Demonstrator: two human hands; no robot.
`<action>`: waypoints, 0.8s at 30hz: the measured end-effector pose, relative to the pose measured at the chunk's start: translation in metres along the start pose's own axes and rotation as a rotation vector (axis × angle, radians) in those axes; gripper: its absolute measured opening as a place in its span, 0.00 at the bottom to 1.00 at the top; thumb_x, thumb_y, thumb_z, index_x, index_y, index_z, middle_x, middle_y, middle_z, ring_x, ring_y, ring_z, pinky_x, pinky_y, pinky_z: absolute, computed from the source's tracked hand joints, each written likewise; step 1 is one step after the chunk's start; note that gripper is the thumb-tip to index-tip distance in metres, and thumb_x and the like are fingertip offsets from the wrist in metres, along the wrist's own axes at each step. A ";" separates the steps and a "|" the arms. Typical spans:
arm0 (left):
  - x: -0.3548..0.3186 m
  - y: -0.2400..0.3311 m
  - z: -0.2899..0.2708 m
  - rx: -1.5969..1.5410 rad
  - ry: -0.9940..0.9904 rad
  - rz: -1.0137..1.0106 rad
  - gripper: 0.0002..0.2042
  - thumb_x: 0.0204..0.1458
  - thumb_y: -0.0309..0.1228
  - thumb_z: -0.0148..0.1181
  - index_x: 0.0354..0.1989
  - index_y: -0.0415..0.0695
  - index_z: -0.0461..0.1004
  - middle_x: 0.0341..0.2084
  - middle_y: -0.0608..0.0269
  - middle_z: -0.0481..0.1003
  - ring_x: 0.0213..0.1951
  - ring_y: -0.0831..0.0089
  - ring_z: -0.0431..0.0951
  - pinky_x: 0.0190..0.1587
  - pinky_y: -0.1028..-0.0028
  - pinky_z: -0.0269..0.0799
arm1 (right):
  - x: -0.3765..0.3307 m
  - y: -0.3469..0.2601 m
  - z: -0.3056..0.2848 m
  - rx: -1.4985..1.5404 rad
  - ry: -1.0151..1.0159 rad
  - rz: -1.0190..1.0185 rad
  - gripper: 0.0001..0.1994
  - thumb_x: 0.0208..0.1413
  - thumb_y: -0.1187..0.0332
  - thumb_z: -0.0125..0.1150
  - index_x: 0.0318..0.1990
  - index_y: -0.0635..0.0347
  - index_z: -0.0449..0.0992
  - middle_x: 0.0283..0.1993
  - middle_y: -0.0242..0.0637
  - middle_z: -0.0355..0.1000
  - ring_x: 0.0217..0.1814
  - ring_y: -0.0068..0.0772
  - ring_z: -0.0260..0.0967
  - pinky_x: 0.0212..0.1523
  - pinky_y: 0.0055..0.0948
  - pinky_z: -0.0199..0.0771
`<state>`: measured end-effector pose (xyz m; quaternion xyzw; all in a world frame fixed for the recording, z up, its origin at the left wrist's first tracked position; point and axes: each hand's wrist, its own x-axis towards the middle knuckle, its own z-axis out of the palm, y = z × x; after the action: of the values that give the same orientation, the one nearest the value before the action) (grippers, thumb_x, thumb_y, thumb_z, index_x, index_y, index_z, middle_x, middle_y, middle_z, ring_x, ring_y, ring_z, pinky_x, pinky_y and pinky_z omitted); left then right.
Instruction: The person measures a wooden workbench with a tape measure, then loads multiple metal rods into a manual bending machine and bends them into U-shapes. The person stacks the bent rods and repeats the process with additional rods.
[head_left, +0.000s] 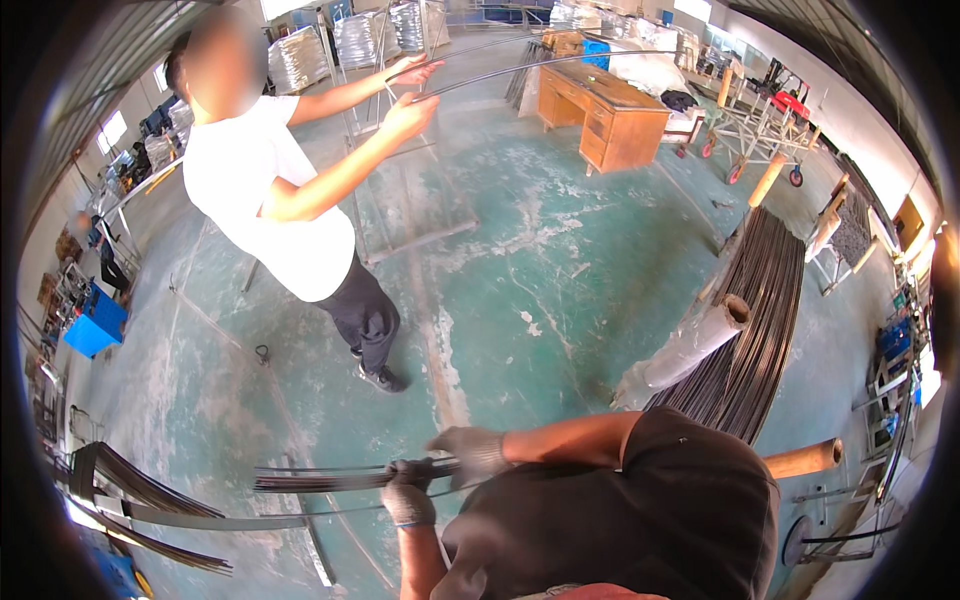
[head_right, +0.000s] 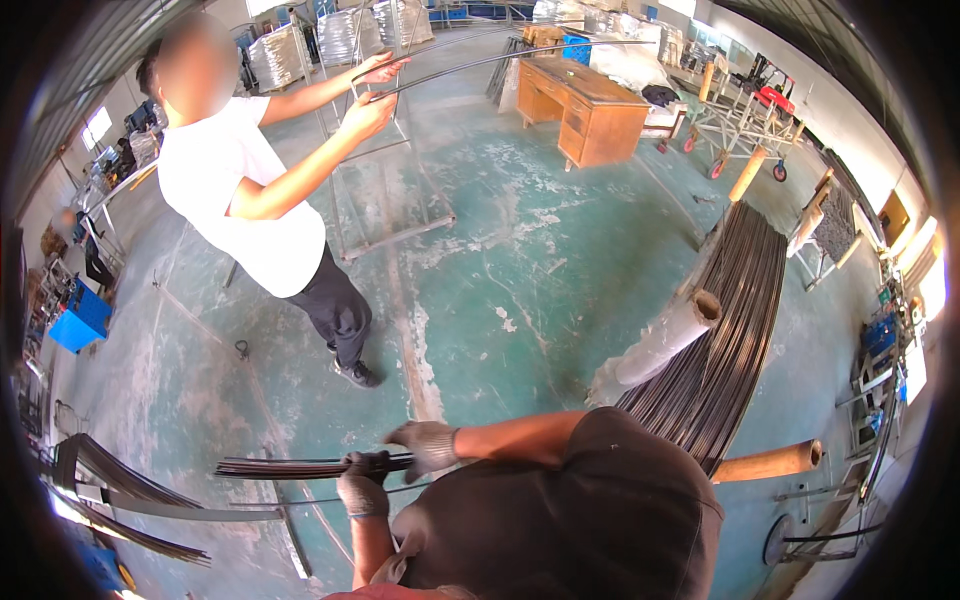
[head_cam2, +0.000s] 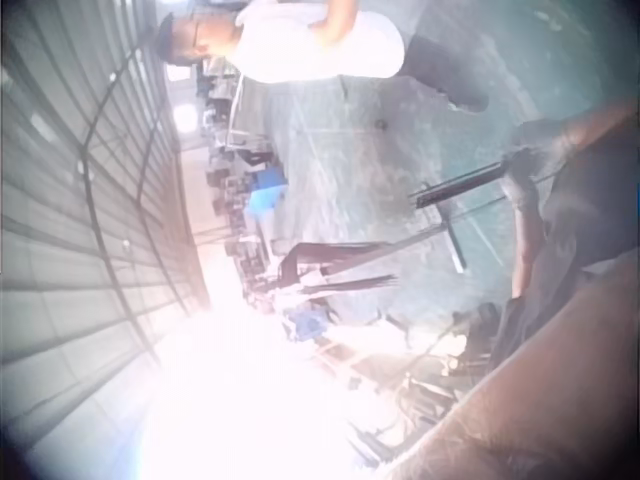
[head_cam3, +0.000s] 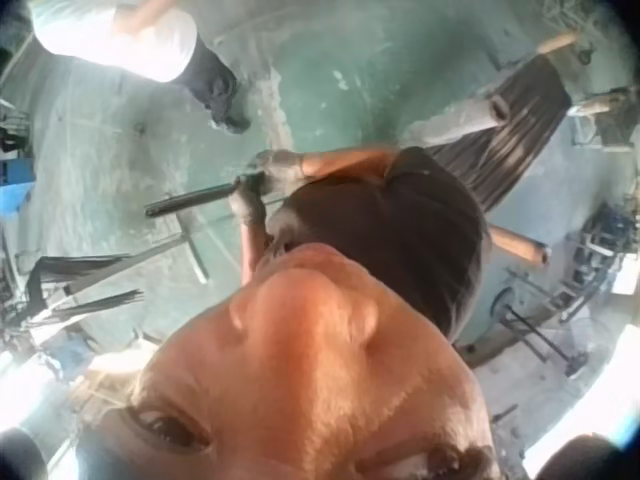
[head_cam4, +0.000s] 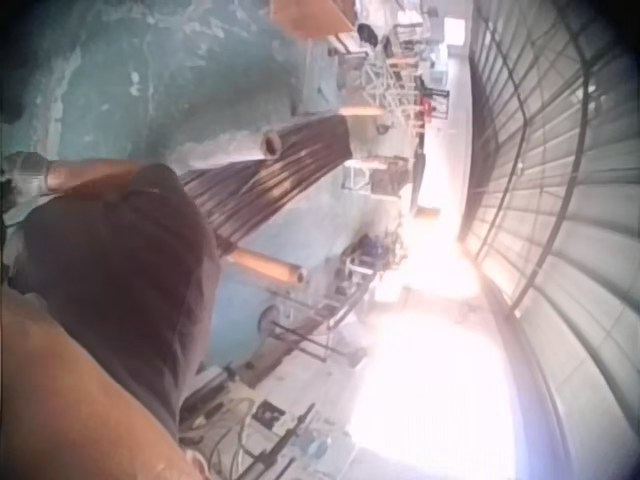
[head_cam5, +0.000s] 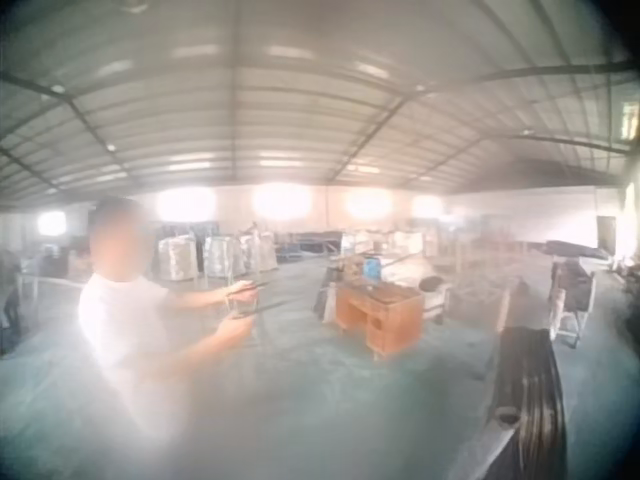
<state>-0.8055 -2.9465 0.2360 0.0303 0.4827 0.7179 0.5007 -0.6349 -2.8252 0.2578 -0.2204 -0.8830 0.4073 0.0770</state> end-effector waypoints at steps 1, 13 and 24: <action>-0.004 0.018 0.014 0.002 0.047 0.002 0.08 0.67 0.30 0.57 0.34 0.42 0.72 0.30 0.57 0.78 0.36 0.58 0.83 0.47 0.56 0.82 | -0.013 0.021 -0.003 -0.065 -0.106 0.076 0.31 0.48 0.57 0.77 0.59 0.58 0.77 0.58 0.50 0.77 0.59 0.56 0.76 0.62 0.48 0.73; 0.026 0.112 -0.004 -0.175 0.147 0.204 0.13 0.61 0.25 0.55 0.23 0.43 0.66 0.21 0.58 0.67 0.27 0.60 0.71 0.47 0.55 0.77 | -0.032 0.079 -0.043 -0.188 -0.119 0.474 0.24 0.54 0.41 0.69 0.47 0.49 0.87 0.37 0.45 0.84 0.43 0.52 0.83 0.46 0.46 0.80; -0.020 0.216 -0.014 -0.490 0.179 0.357 0.15 0.70 0.38 0.57 0.36 0.38 0.73 0.33 0.51 0.76 0.41 0.49 0.80 0.60 0.41 0.75 | 0.124 -0.051 -0.098 -0.414 0.040 -0.225 0.11 0.51 0.65 0.74 0.41 0.54 0.83 0.34 0.48 0.81 0.38 0.60 0.80 0.39 0.51 0.79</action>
<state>-0.9516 -2.9774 0.3934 -0.0701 0.3246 0.8891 0.3150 -0.7307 -2.7311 0.3557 -0.1396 -0.9650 0.2020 0.0925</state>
